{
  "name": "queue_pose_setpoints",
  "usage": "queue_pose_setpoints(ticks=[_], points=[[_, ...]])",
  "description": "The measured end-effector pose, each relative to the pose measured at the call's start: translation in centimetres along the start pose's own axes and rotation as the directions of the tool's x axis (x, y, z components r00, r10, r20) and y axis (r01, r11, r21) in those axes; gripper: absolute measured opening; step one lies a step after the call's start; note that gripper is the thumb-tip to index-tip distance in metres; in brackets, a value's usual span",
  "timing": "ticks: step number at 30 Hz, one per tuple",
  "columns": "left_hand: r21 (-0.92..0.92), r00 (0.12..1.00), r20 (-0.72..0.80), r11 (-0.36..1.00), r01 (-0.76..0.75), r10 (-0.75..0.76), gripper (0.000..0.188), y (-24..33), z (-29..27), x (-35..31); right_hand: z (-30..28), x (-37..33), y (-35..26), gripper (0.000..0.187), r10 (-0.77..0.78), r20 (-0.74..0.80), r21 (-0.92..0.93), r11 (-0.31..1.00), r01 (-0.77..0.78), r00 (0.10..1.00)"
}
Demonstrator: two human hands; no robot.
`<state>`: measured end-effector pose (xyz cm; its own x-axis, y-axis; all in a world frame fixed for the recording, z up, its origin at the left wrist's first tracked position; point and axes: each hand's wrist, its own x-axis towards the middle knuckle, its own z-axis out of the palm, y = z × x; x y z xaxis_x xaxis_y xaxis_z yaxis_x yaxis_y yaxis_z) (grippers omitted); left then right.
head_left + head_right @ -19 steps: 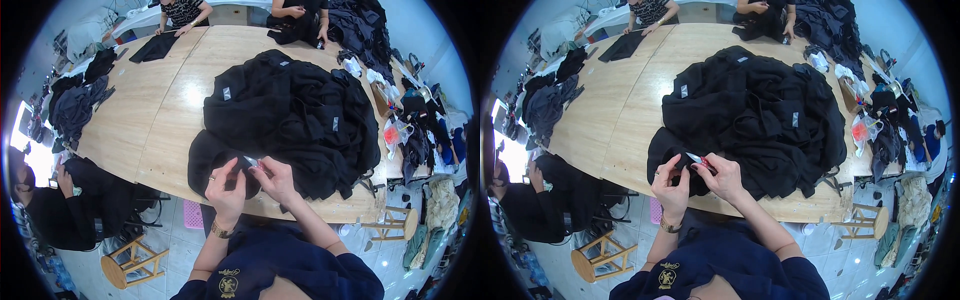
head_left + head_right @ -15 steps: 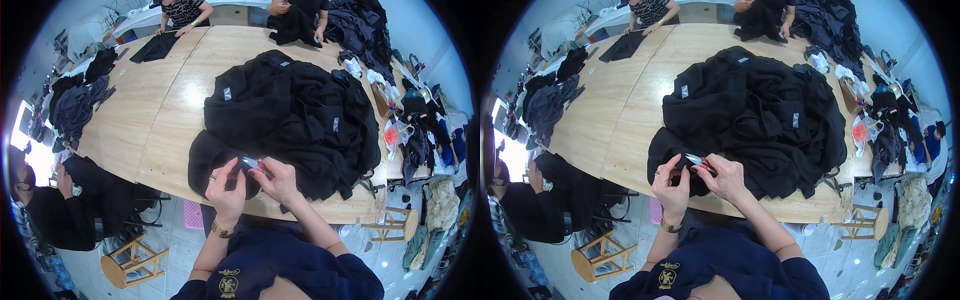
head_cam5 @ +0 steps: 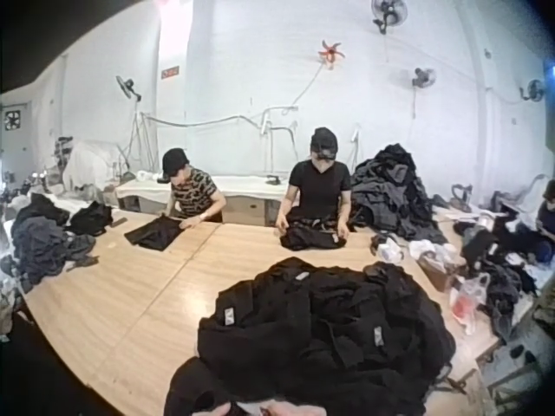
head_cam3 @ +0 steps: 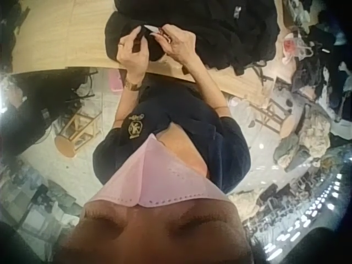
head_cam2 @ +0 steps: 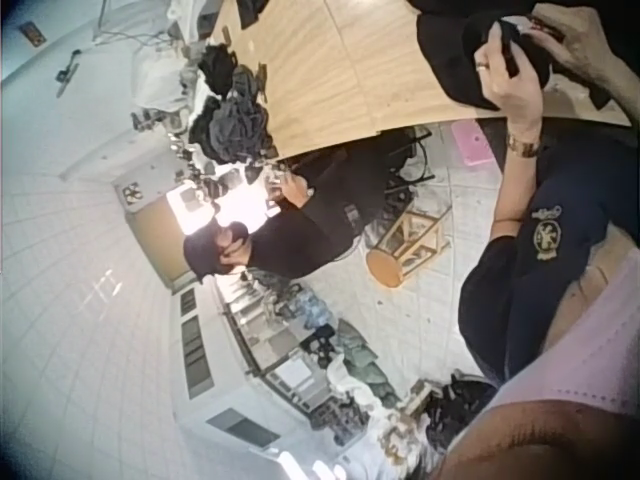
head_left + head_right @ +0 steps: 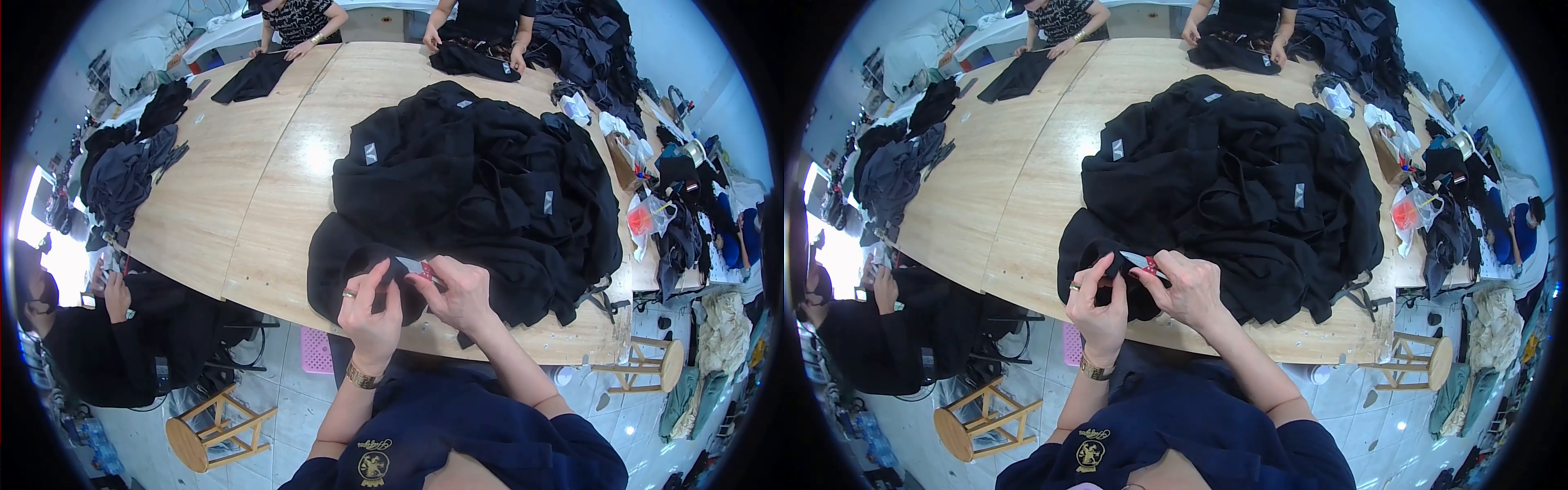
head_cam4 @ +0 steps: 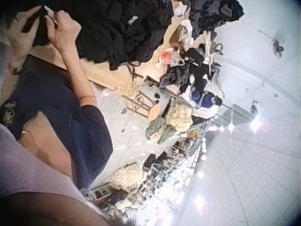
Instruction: Trimming loose threads or tags from black garments using small snips.
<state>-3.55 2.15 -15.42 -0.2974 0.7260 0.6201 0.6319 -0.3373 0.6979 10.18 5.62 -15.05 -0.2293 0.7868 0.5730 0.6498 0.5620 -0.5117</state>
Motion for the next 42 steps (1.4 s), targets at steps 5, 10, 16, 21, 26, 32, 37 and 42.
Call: queue_pose_setpoints(ticks=[5, 10, 16, 21, 26, 32, 37, 42], points=[[0.040, 1.000, -0.006, 0.999, -0.020, 0.020, 0.035, -0.11, 0.13, -0.09, -0.12, 0.08, -0.08, 0.031, -0.017, -0.008, -0.005, 1.000, 0.017, 1.000], [0.071, 0.999, -0.013, 0.997, -0.039, 0.040, 0.034, -0.07, 0.19, -0.15, -0.16, 0.11, -0.15, 0.031, -0.017, 0.001, -0.016, 1.000, 0.017, 1.000], [0.118, 0.997, -0.011, 0.990, -0.071, 0.073, 0.033, -0.07, 0.15, -0.27, -0.61, 0.48, -0.52, 0.030, -0.033, 0.007, -0.046, 0.998, 0.034, 0.999], [-0.033, 0.999, -0.019, 0.998, 0.044, -0.044, 0.034, 0.13, 0.07, -0.02, -0.50, 0.20, 0.00, 0.032, 0.150, 0.003, 0.190, 0.971, -0.148, 0.989], [-0.147, 0.991, 0.017, 0.980, 0.137, -0.136, 0.033, -0.05, 0.01, -0.19, -0.74, 0.36, -0.47, 0.033, 0.120, 0.046, 0.140, 0.982, -0.125, 0.992], [-0.105, 0.996, 0.002, 0.991, 0.088, -0.088, 0.033, -0.11, 0.12, -0.12, -0.44, 0.45, -0.37, 0.033, 0.081, 0.049, 0.100, 0.991, -0.086, 0.996], [-0.099, 0.998, -0.010, 0.993, 0.066, -0.068, 0.033, 0.09, 0.14, -0.02, -0.25, 0.41, -0.25, 0.032, 0.043, 0.026, 0.049, 0.998, -0.044, 0.999], [-0.105, 0.997, -0.005, 0.991, 0.082, -0.083, 0.032, 0.09, 0.10, -0.01, -0.15, 0.38, -0.30, 0.032, 0.043, 0.010, 0.070, 0.997, -0.044, 0.999]])
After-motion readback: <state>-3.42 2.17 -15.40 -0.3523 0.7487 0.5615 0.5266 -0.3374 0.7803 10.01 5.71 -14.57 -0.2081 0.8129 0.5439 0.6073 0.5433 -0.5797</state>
